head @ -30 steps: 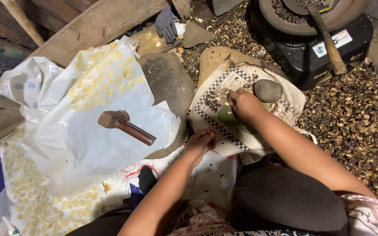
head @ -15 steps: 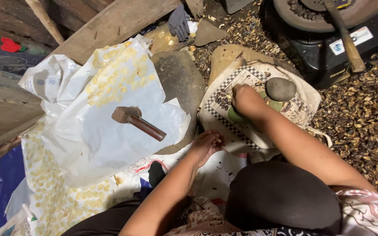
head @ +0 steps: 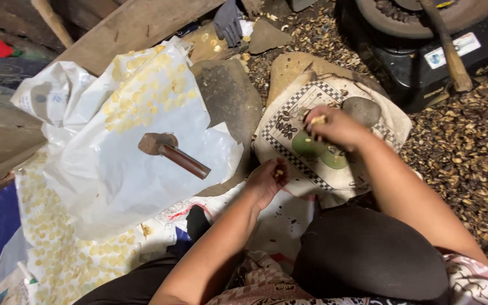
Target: Cracking and flattening nuts using a stone and a wooden mallet on a ground-level workspace.
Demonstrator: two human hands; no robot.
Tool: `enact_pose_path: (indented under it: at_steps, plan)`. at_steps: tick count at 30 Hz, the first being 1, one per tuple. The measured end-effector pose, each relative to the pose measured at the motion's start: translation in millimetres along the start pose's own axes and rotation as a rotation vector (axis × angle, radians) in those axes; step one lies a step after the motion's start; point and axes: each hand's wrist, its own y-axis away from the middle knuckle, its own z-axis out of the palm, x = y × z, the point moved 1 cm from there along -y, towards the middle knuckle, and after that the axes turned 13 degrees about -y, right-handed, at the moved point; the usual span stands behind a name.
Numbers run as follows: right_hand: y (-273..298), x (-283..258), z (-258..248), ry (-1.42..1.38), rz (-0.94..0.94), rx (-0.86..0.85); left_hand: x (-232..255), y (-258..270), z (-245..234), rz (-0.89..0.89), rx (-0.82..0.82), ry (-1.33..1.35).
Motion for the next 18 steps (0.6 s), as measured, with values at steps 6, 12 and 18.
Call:
enact_pose_path:
  at_steps: [6,12,18]
  plan:
    - [22.1,25.0,28.1,0.847,-0.368,0.112,-24.2,-25.1,2.8,-0.024,-0.056,0.062]
    - [41.7,-15.0,43.8,0.963,-0.331,0.109,-6.3,-25.2,22.4,-0.049,-0.008,0.047]
    - [89.1,-56.6,70.0,0.571,-0.261,-0.236,-1.3,-28.6,41.7,-0.135,0.030,0.252]
